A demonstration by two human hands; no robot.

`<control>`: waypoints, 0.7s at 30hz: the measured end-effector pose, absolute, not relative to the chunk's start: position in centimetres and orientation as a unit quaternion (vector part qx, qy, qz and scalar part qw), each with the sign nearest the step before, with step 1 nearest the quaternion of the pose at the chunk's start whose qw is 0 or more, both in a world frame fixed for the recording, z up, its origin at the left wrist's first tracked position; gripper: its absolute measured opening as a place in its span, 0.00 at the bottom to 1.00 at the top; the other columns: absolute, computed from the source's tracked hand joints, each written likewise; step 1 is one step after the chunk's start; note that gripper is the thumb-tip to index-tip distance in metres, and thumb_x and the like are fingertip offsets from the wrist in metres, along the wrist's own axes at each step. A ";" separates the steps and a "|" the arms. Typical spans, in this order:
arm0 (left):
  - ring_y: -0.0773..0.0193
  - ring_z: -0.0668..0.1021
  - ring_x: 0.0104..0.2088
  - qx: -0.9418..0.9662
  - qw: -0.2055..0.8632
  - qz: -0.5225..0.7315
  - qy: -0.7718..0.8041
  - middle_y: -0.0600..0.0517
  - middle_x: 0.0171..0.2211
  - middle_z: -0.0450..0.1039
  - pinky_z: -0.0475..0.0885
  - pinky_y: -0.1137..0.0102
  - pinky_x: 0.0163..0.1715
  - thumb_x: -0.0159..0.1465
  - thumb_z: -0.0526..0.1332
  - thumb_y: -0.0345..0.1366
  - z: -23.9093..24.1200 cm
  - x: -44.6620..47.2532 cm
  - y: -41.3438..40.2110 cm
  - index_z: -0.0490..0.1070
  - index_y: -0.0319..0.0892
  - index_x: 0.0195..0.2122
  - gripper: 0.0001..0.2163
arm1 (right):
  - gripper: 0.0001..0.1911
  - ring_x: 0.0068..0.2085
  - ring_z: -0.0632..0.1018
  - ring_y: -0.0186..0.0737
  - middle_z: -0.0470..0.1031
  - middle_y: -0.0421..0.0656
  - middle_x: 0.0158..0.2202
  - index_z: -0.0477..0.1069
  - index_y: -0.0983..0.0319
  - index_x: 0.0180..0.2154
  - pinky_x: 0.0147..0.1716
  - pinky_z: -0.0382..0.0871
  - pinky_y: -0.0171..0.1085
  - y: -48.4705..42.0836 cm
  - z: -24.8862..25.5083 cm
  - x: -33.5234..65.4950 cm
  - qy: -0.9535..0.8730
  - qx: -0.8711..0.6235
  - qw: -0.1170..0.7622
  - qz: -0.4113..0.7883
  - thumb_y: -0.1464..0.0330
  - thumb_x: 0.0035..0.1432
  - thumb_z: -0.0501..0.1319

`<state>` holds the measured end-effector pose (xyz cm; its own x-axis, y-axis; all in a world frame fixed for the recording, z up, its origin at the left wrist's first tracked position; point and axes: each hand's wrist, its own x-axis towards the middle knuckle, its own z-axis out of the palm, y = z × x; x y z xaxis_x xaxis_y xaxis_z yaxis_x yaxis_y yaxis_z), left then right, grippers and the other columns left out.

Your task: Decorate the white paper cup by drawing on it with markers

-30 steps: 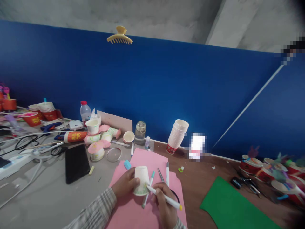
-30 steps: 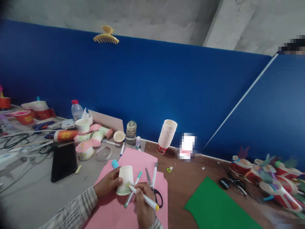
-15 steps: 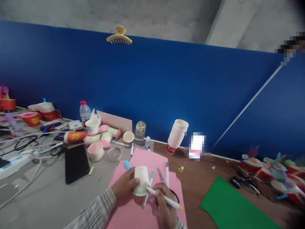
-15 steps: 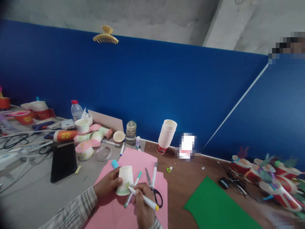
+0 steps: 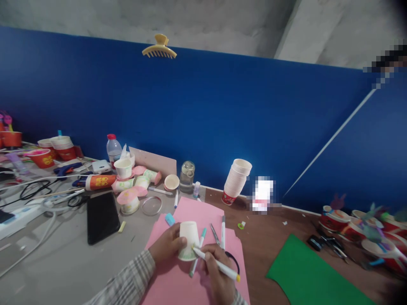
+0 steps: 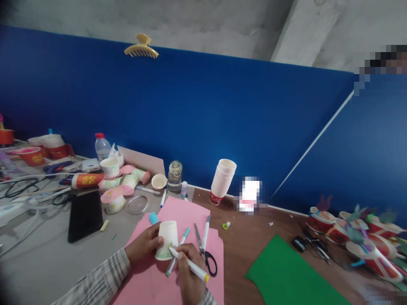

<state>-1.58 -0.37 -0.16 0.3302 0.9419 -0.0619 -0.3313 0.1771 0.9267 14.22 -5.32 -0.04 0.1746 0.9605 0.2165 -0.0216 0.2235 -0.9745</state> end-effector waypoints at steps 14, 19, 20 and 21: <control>0.60 0.67 0.24 0.452 0.680 0.458 0.351 0.50 0.23 0.68 0.62 0.68 0.21 0.40 0.68 0.38 -0.3 -1.7 -0.2 0.69 0.36 0.31 0.18 | 0.09 0.07 0.65 0.33 0.66 0.33 0.07 0.73 0.58 0.20 0.04 0.58 0.27 -5.3 -0.7 14.4 -0.498 -0.468 0.590 0.430 0.65 0.46 0.57; 0.61 0.67 0.24 0.453 0.676 0.458 0.359 0.50 0.23 0.68 0.62 0.69 0.21 0.38 0.68 0.39 -0.2 -1.7 -0.1 0.69 0.36 0.31 0.19 | 0.08 0.07 0.66 0.33 0.67 0.33 0.07 0.73 0.58 0.20 0.05 0.59 0.27 -5.3 -0.4 14.4 -0.500 -0.481 0.588 0.416 0.65 0.45 0.57; 0.61 0.67 0.23 0.448 0.681 0.459 0.354 0.50 0.23 0.68 0.61 0.69 0.21 0.38 0.68 0.40 -0.2 -1.7 -0.2 0.69 0.36 0.31 0.19 | 0.08 0.08 0.66 0.34 0.67 0.34 0.08 0.73 0.58 0.20 0.05 0.59 0.28 -5.3 -0.4 14.4 -0.502 -0.483 0.589 0.411 0.65 0.44 0.57; 0.61 0.67 0.23 0.440 0.688 0.462 0.346 0.50 0.23 0.68 0.61 0.69 0.20 0.39 0.68 0.40 -0.2 -1.6 -0.3 0.69 0.36 0.31 0.19 | 0.08 0.08 0.66 0.34 0.68 0.34 0.08 0.73 0.58 0.20 0.05 0.59 0.28 -5.3 -0.4 14.4 -0.501 -0.483 0.588 0.413 0.65 0.44 0.57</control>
<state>-1.64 -0.26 -0.20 0.3337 0.9401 -0.0695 -0.3323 0.1863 0.9246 14.39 -5.32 -0.35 0.1577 0.9690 0.1903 -0.0018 0.1930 -0.9812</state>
